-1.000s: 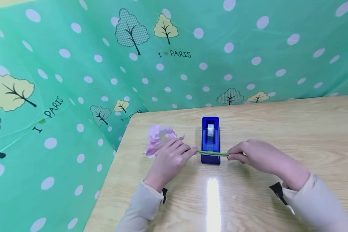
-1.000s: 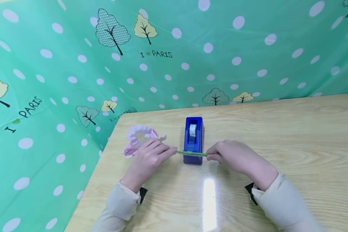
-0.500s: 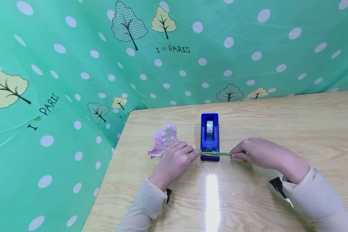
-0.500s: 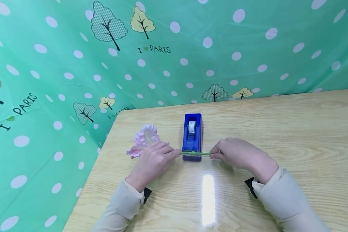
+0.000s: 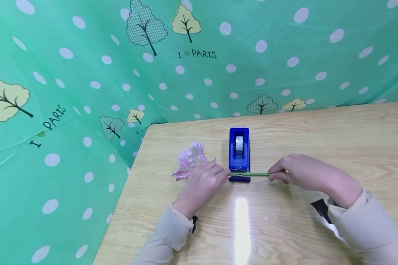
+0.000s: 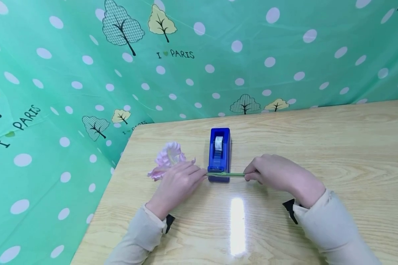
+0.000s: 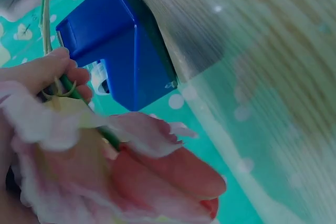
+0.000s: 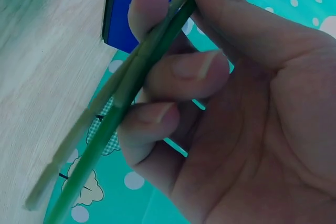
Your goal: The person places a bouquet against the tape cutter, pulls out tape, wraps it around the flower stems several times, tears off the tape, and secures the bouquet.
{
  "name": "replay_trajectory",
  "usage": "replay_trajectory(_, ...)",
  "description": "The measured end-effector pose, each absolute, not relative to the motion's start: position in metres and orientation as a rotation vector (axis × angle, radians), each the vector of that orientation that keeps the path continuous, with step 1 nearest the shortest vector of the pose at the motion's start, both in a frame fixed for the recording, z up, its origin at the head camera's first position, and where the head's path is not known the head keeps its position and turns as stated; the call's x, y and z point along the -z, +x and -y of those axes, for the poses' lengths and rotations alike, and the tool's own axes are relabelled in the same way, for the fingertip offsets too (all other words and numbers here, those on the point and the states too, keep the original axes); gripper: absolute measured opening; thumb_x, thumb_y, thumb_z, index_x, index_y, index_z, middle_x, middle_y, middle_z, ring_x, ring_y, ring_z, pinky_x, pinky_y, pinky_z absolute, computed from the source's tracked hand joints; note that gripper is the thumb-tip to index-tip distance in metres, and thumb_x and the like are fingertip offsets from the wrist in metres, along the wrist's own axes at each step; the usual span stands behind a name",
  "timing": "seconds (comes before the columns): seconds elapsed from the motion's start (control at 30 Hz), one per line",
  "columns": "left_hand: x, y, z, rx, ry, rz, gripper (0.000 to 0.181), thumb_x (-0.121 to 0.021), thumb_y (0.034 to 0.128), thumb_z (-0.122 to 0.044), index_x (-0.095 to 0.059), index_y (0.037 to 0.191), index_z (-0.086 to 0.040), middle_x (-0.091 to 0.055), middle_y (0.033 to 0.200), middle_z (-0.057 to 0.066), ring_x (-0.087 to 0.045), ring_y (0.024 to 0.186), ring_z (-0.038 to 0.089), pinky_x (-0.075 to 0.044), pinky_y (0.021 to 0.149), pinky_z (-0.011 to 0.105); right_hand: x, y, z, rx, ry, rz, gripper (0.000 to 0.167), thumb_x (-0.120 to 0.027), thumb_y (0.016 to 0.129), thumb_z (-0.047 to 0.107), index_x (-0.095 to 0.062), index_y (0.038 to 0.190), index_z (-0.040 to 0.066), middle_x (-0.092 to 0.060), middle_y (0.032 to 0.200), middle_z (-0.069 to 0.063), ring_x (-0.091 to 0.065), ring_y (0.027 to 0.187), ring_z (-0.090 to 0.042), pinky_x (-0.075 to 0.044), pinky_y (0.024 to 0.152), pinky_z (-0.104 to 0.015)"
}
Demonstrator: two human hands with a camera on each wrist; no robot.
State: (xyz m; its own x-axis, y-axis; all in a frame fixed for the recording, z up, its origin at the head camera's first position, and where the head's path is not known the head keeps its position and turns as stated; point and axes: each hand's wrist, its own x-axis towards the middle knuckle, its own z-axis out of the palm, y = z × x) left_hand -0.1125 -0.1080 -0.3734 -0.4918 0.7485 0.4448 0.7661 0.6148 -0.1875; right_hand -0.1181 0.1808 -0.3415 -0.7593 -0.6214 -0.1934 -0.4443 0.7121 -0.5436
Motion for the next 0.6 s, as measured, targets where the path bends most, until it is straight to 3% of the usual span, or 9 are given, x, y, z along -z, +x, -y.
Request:
replay_trajectory(0.13, 0.373, -0.112, 0.109, 0.000, -1.174, 2.376, 0.010, -0.073, 0.0904, -0.018, -0.078, 0.098, -0.014, -0.076, 0.093, -0.002, -0.071, 0.086, 0.010, -0.054, 0.094, 0.026, 0.342, -0.118, -0.177, 0.677, -0.825, -2.552, 0.016, -0.060, 0.099, 0.023, -0.072, 0.089, 0.023, -0.051, 0.064, 0.010, -0.043, 0.059, -0.004, -0.041, 0.063, -0.027)
replay_trajectory(0.2, 0.372, -0.112, 0.109, -0.031, -1.164, 2.385, 0.010, -0.073, 0.0904, -0.018, -0.078, 0.098, -0.016, -0.076, 0.092, -0.003, -0.070, 0.084, 0.010, -0.055, 0.090, 0.024, 0.341, -0.117, -0.175, 0.672, -0.819, -2.564, 0.015, -0.061, 0.099, 0.023, -0.075, 0.093, 0.020, -0.061, 0.071, 0.009, -0.053, 0.064, -0.005, -0.048, 0.067, -0.030)
replay_trajectory(0.3, 0.371, -0.112, 0.111, -0.068, -1.154, 2.392, 0.013, -0.073, 0.0887, -0.012, -0.078, 0.100, -0.017, -0.076, 0.091, -0.004, -0.069, 0.080, 0.009, -0.055, 0.079, 0.021, 0.339, -0.116, -0.171, 0.651, -0.797, -2.611, 0.017, -0.063, 0.097, 0.024, -0.077, 0.101, 0.016, -0.074, 0.090, 0.002, -0.069, 0.083, -0.018, -0.056, 0.079, -0.042)
replay_trajectory(0.4, 0.369, -0.112, 0.111, -0.088, -1.152, 2.390, 0.018, -0.072, 0.0874, -0.007, -0.078, 0.100, -0.018, -0.076, 0.090, -0.005, -0.067, 0.076, 0.009, -0.055, 0.070, 0.020, 0.336, -0.115, -0.168, 0.636, -0.748, -2.708, 0.023, -0.065, 0.096, 0.027, -0.077, 0.107, 0.011, -0.075, 0.107, -0.007, -0.070, 0.103, -0.034, -0.053, 0.089, -0.054)
replay_trajectory(0.5, 0.370, -0.112, 0.111, -0.087, -1.156, 2.391, 0.020, -0.071, 0.0872, -0.004, -0.077, 0.099, -0.018, -0.075, 0.088, -0.006, -0.067, 0.073, 0.008, -0.053, 0.063, 0.019, 0.332, -0.114, -0.164, 0.645, -0.737, -2.828, 0.026, -0.064, 0.097, 0.028, -0.076, 0.111, 0.009, -0.074, 0.110, -0.010, -0.068, 0.105, -0.038, -0.052, 0.091, -0.057)
replay_trajectory(0.6, 0.371, -0.112, 0.112, -0.075, -1.159, 2.391, 0.020, -0.071, 0.0881, -0.003, -0.077, 0.098, -0.019, -0.075, 0.087, -0.006, -0.067, 0.072, 0.008, -0.053, 0.061, 0.018, 0.329, -0.114, -0.154, 0.641, -0.838, -2.961, 0.021, -0.066, 0.096, 0.021, -0.076, 0.109, 0.009, -0.074, 0.106, -0.009, -0.069, 0.100, -0.033, -0.054, 0.088, -0.053)
